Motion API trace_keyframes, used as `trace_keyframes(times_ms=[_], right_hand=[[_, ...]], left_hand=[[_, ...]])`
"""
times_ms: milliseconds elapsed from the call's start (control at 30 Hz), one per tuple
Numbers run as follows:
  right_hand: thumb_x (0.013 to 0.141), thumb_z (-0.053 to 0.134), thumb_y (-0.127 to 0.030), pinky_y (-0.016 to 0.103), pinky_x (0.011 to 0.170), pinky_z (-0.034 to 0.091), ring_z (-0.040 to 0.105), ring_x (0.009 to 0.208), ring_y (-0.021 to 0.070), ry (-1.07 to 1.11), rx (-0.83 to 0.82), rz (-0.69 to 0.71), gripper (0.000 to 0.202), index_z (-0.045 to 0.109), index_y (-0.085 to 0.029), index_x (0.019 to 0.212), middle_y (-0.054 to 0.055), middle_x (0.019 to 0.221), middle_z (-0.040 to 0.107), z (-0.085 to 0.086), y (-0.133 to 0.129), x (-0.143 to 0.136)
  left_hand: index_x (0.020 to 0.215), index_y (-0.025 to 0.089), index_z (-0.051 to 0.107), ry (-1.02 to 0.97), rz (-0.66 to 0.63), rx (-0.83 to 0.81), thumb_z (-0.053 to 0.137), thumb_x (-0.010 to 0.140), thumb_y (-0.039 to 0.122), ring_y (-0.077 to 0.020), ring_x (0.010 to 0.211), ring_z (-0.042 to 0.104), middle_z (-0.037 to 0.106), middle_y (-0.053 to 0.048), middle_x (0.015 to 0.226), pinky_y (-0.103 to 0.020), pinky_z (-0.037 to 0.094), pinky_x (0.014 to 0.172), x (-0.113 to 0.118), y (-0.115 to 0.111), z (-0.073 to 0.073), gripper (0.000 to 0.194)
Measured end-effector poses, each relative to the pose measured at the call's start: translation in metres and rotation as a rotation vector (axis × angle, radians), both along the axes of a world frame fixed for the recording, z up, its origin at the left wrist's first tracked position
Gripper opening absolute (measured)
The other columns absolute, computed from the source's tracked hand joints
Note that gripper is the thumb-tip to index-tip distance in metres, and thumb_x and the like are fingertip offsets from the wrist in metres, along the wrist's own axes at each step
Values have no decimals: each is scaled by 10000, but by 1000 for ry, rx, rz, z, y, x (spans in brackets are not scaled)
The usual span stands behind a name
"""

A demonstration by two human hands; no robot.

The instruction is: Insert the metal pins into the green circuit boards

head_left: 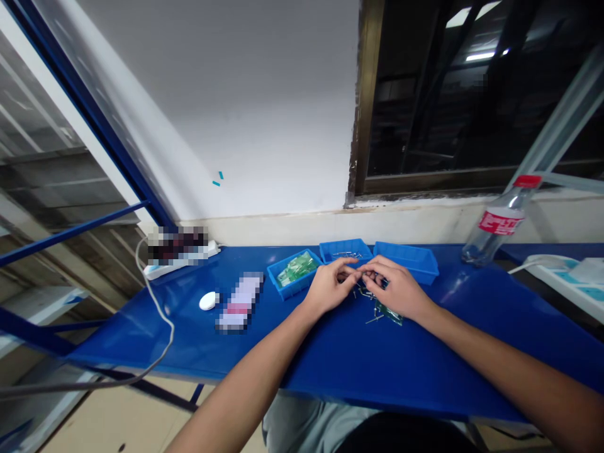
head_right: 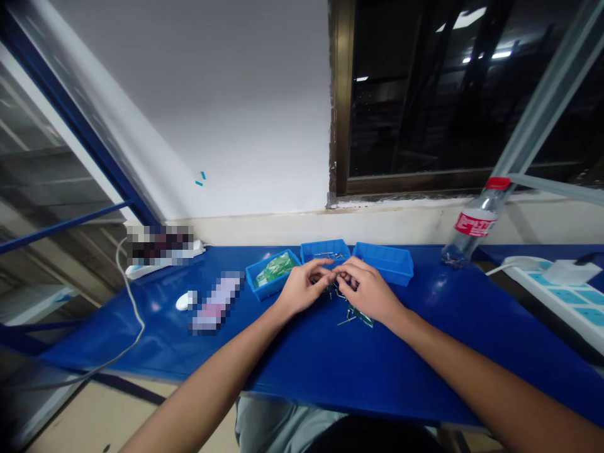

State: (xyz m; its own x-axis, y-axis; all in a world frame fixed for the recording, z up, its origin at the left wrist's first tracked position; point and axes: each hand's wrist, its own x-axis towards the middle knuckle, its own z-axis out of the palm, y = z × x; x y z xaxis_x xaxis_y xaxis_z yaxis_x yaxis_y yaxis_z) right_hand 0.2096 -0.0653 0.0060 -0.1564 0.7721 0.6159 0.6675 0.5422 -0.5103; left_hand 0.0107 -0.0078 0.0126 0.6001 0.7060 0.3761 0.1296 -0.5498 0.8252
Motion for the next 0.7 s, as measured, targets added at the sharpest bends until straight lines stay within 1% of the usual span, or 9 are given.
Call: trace_keyframes(times_ms=[100,167,233,300,433,500,600,700], right_hand=[[944,607,-253,323,645,537,623,699,179,48,-22,-18,110,704,-231,991,51,928,672,-2,2,0],[932,624,-244,324,672,553,643,737,184,87,-43,2,75,690,-232,965,46,939,679,-2,2,0],[926,626,-224,331,718,571,662,792,191,105,-55,33,70,686,-234,960,49,977,689,-3,3,0],[927,612,-209,343,753,583,674,840,200,90,-47,58,103,698,-238,977,57,1024,697,-3,3,0],[953,574,-226,380,833,587,700,952,232,38,-15,69,162,725,-250,1009,69,1063,721,-3,3,1],[965,577,-271,383,816,596,719,906,229,67,-48,37,157,721,-248,1021,67,1046,737,-3,2,1],[946,616,-338,361,746,612,737,802,216,145,-124,-17,157,713,-234,1015,59,996,759,-2,0,-2],[918,642,-354,341,719,617,742,777,212,189,-166,-28,158,711,-221,965,55,934,768,-1,0,-4]], left_hand=[[1219,164,705,53,26,-7,639,955,471,-221,900,767,804,-78,1026,-292,599,821,-1,-4,6,411],[1124,163,747,92,24,-8,625,956,507,-220,886,768,806,-76,1010,-278,593,796,-2,-5,8,402],[1057,162,765,119,15,-14,616,959,508,-217,889,768,806,-75,1008,-266,590,782,-2,-4,8,390],[1057,163,763,120,11,-22,631,954,464,-214,898,770,807,-73,1015,-262,592,784,-2,-2,5,345],[1073,162,757,76,31,-14,682,912,302,-210,914,778,809,-67,1011,-271,602,817,-1,3,-1,226],[1032,163,769,82,48,8,689,893,249,-208,898,780,811,-63,991,-274,607,809,-1,4,-2,182],[979,176,785,121,66,44,706,868,204,-200,862,779,815,-46,959,-267,608,778,-1,4,-2,138],[960,176,780,122,72,50,725,850,179,-183,831,775,814,-39,930,-258,609,768,-1,4,-1,123]])
